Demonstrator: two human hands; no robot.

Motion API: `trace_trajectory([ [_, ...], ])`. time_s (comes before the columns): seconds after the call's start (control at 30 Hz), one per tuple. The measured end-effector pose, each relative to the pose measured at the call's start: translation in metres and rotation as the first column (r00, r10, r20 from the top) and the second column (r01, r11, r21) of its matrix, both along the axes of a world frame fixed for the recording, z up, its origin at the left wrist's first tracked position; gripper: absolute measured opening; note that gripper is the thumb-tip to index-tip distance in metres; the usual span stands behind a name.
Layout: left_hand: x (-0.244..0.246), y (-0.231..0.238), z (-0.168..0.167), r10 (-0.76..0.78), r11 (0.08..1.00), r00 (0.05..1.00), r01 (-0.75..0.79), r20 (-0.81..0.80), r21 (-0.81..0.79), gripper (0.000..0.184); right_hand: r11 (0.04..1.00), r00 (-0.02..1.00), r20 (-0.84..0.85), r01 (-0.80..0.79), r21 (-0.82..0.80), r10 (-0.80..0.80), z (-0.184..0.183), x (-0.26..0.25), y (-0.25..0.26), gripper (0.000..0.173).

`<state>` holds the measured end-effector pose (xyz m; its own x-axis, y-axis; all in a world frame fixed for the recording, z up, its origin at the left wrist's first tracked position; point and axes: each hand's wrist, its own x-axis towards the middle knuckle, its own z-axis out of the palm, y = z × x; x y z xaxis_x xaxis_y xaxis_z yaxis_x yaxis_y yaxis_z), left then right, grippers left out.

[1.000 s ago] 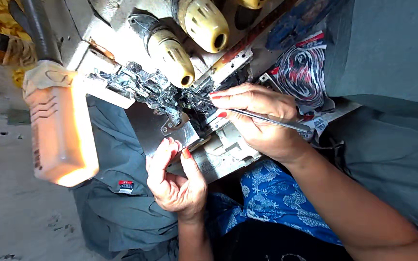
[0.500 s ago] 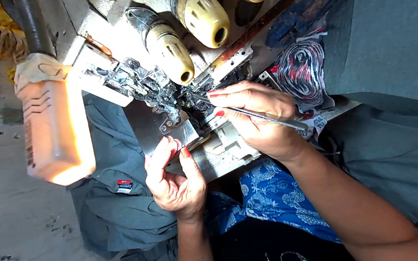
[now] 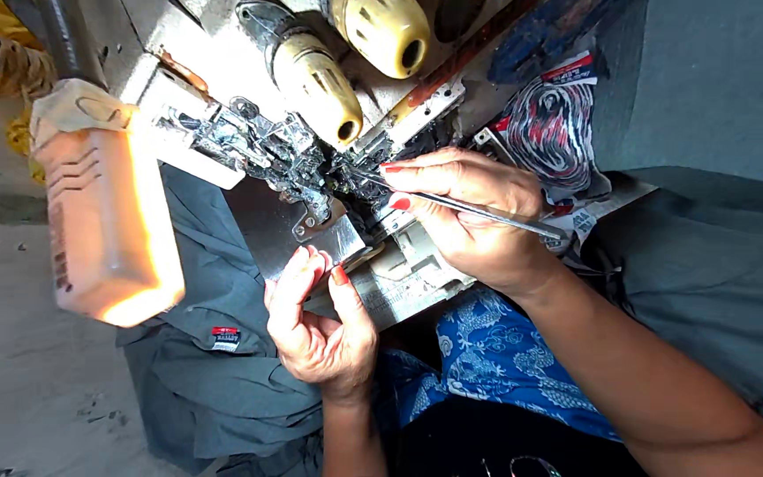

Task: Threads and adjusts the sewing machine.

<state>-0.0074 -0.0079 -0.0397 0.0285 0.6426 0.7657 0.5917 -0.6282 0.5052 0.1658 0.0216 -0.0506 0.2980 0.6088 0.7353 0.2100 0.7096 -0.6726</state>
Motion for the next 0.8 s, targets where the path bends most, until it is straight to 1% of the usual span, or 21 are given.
trace_trajectory([
  [0.47,-0.0006,0.0005,0.0002,-0.012,1.0,1.0,0.012,0.005,0.004,0.018,0.998,0.998,0.02,0.063,-0.004,-0.063,0.0019,-0.0046,-0.0004,0.013],
  [0.8,-0.0002,0.0003,-0.0001,-0.013,1.0,1.0,0.013,0.014,0.0,0.019,0.998,0.998,0.012,0.069,-0.005,-0.069,0.0021,-0.0061,-0.0001,0.014],
])
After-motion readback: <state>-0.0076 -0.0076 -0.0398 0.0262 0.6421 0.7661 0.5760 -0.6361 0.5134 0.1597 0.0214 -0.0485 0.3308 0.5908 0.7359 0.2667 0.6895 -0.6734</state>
